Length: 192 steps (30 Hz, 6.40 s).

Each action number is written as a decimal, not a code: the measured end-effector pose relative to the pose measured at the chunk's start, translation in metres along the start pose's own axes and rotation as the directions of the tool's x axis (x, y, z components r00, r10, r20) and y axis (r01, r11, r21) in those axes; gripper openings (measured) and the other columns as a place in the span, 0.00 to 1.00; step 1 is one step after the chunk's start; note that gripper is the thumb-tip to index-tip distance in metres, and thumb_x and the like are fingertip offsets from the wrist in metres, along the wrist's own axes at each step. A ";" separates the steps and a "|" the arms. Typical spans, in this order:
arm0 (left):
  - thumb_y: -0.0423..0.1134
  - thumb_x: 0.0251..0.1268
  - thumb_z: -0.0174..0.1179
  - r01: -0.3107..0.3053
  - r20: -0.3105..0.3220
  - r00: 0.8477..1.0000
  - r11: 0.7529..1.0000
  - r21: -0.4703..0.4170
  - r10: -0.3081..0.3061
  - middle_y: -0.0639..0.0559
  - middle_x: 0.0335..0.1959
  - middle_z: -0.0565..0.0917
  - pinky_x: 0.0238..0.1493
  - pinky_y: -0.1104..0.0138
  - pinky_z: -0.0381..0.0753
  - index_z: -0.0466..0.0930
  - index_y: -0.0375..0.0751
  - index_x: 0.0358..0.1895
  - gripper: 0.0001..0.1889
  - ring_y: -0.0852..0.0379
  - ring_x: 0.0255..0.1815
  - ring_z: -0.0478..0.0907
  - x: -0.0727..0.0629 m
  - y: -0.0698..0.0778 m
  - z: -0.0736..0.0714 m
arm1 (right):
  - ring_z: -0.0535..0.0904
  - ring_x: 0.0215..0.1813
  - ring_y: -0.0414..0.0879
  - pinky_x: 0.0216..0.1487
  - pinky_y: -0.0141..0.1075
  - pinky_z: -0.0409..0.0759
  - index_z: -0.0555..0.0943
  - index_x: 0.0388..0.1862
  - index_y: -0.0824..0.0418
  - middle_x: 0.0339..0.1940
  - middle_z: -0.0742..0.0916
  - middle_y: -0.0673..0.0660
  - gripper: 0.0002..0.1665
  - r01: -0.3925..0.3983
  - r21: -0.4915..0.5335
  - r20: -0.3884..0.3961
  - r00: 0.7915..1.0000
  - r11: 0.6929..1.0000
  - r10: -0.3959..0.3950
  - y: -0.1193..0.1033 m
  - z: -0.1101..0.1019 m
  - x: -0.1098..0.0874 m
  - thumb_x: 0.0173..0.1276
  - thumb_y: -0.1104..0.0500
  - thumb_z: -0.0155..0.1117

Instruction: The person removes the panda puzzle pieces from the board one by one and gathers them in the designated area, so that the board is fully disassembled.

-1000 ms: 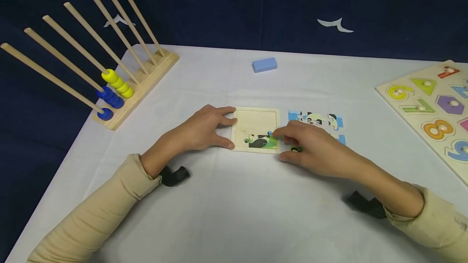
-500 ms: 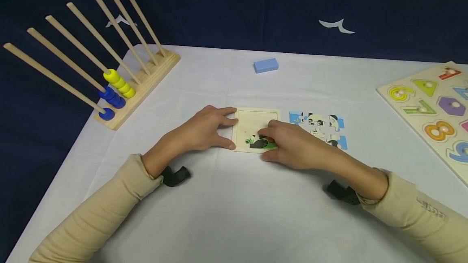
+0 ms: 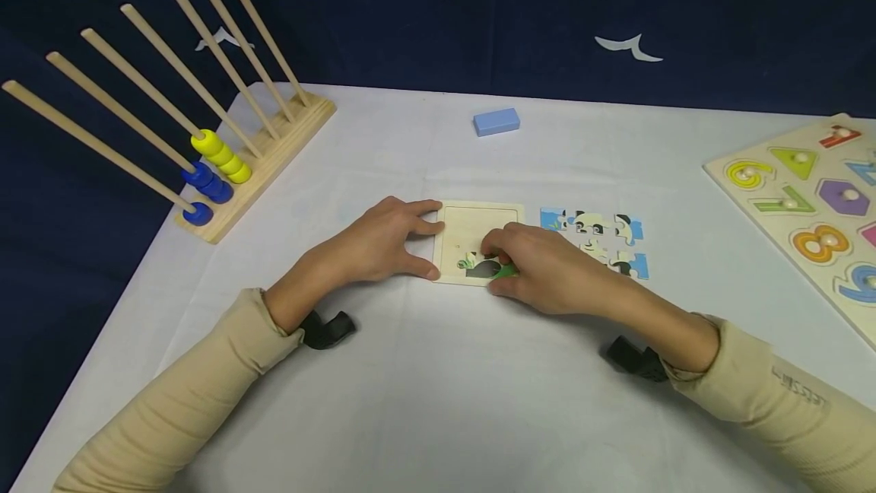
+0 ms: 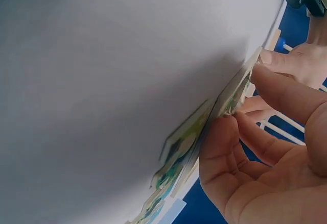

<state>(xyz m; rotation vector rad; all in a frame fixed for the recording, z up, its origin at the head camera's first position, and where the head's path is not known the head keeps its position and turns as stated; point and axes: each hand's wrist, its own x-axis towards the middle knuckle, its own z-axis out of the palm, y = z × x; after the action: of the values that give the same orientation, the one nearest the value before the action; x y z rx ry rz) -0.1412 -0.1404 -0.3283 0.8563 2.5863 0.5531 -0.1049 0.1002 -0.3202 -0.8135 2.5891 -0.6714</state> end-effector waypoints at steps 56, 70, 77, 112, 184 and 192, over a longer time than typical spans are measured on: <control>0.51 0.53 0.75 0.005 0.002 1.000 1.000 0.002 -0.005 0.46 0.73 0.66 0.67 0.56 0.63 0.75 0.39 0.65 0.37 0.41 0.68 0.64 0.000 -0.003 0.001 | 0.73 0.32 0.46 0.35 0.39 0.72 0.85 0.52 0.66 0.27 0.80 0.50 0.18 0.014 -0.023 -0.069 0.998 1.000 -0.015 -0.001 -0.001 0.009 0.62 0.70 0.67; 0.50 0.53 0.75 0.014 0.011 1.000 1.000 -0.001 -0.014 0.46 0.74 0.65 0.68 0.56 0.61 0.75 0.38 0.65 0.37 0.41 0.69 0.63 -0.001 -0.002 0.001 | 0.73 0.31 0.42 0.35 0.39 0.72 0.86 0.51 0.61 0.30 0.81 0.48 0.17 0.093 -0.009 -0.116 0.989 0.996 -0.094 0.007 -0.009 -0.005 0.62 0.68 0.69; 0.50 0.53 0.75 0.015 0.009 1.000 1.000 0.000 -0.015 0.46 0.73 0.66 0.67 0.56 0.62 0.76 0.38 0.65 0.37 0.41 0.70 0.63 -0.001 -0.002 0.001 | 0.75 0.34 0.39 0.37 0.39 0.75 0.86 0.52 0.60 0.35 0.83 0.47 0.18 0.121 0.019 -0.139 0.983 0.993 -0.117 0.011 -0.012 -0.015 0.62 0.66 0.70; 0.50 0.52 0.76 0.014 -0.004 1.000 1.000 0.006 -0.014 0.45 0.73 0.66 0.67 0.55 0.62 0.75 0.38 0.65 0.38 0.41 0.70 0.63 -0.001 0.001 0.000 | 0.73 0.35 0.35 0.32 0.29 0.73 0.86 0.52 0.58 0.39 0.81 0.40 0.18 0.185 0.044 -0.225 0.959 0.982 -0.171 0.044 -0.020 -0.068 0.63 0.66 0.71; 0.50 0.53 0.75 0.011 -0.005 1.000 1.000 -0.004 -0.011 0.45 0.73 0.66 0.66 0.55 0.63 0.75 0.37 0.65 0.37 0.40 0.68 0.63 -0.002 0.000 0.001 | 0.73 0.36 0.37 0.36 0.32 0.73 0.85 0.51 0.57 0.41 0.81 0.43 0.19 0.080 -0.056 -0.180 0.980 0.995 -0.089 0.049 -0.022 -0.071 0.60 0.64 0.73; 0.50 0.53 0.75 0.020 0.003 1.000 1.000 -0.002 -0.020 0.45 0.74 0.65 0.67 0.55 0.62 0.74 0.38 0.66 0.37 0.40 0.69 0.63 -0.002 0.000 0.000 | 0.72 0.36 0.42 0.38 0.39 0.72 0.83 0.56 0.61 0.43 0.81 0.50 0.22 0.065 -0.063 -0.121 0.990 0.996 -0.072 0.025 -0.017 -0.046 0.62 0.61 0.73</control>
<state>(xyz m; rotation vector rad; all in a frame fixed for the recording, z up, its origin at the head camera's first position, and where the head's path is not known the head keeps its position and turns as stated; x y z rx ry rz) -0.1396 -0.1411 -0.3281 0.8291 2.5883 0.5486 -0.0877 0.1523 -0.3112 -0.9098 2.7137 -0.6876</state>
